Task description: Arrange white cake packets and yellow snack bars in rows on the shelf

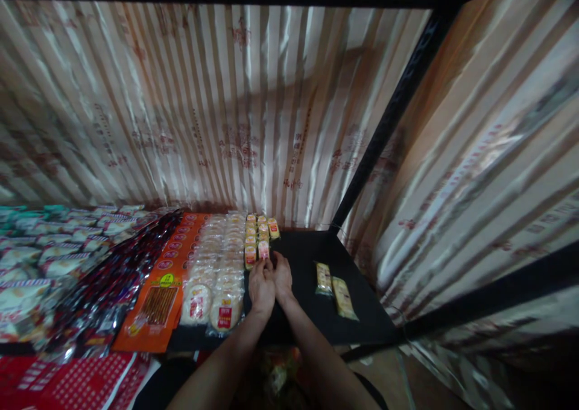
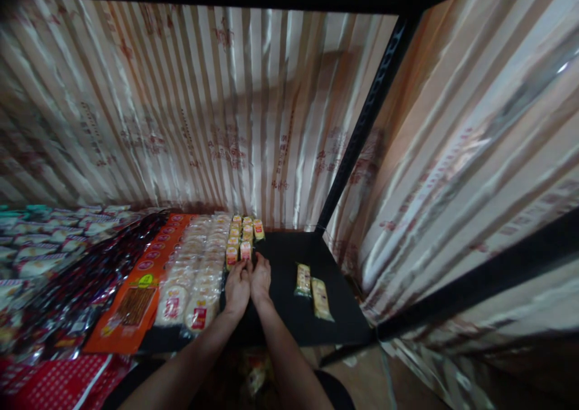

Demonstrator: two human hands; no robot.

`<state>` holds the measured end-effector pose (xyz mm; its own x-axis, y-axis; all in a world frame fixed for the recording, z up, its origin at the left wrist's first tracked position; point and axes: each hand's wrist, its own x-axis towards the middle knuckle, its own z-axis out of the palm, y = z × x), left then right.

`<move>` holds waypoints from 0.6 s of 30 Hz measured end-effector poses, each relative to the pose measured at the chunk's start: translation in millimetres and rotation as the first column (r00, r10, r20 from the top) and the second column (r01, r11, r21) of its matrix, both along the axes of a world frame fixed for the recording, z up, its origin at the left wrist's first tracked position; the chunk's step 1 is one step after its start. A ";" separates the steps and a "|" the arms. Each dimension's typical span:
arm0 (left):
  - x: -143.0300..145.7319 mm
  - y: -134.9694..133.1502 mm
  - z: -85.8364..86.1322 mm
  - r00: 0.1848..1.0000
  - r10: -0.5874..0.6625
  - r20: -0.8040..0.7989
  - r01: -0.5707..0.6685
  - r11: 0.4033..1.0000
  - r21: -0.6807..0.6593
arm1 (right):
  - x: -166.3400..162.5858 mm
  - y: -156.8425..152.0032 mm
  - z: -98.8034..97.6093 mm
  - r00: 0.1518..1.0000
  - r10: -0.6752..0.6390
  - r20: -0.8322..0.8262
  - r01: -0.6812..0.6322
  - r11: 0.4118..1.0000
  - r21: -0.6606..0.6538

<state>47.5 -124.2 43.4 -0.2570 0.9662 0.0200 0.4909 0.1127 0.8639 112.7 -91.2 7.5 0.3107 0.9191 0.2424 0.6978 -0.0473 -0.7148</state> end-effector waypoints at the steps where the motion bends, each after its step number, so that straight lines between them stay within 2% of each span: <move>1: -0.6 -4.2 3.1 1.000 -0.012 0.003 0.012 1.000 -0.010 | 0.1 -4.2 -0.5 1.000 -0.004 -0.004 0.004 1.000 0.010; 5: -1.7 -24.2 15.3 0.999 -0.045 -0.007 0.044 0.995 -0.086 | 0.3 -26.9 0.4 0.999 -0.003 -0.036 0.003 1.000 0.023; 8: -1.6 -41.0 18.2 0.997 -0.074 -0.012 0.072 0.991 -0.115 | -0.3 -46.6 1.1 0.998 0.023 -0.060 -0.021 0.999 0.032; 13: -3.4 -72.0 11.7 0.995 -0.103 -0.006 0.101 0.984 -0.146 | -2.5 -80.8 -1.6 0.994 0.045 -0.103 -0.044 0.999 0.017; 18: -10.6 -100.4 -2.9 0.992 -0.124 -0.026 0.120 0.986 -0.114 | -4.8 -114.9 -3.1 0.984 0.109 -0.139 -0.110 0.994 0.003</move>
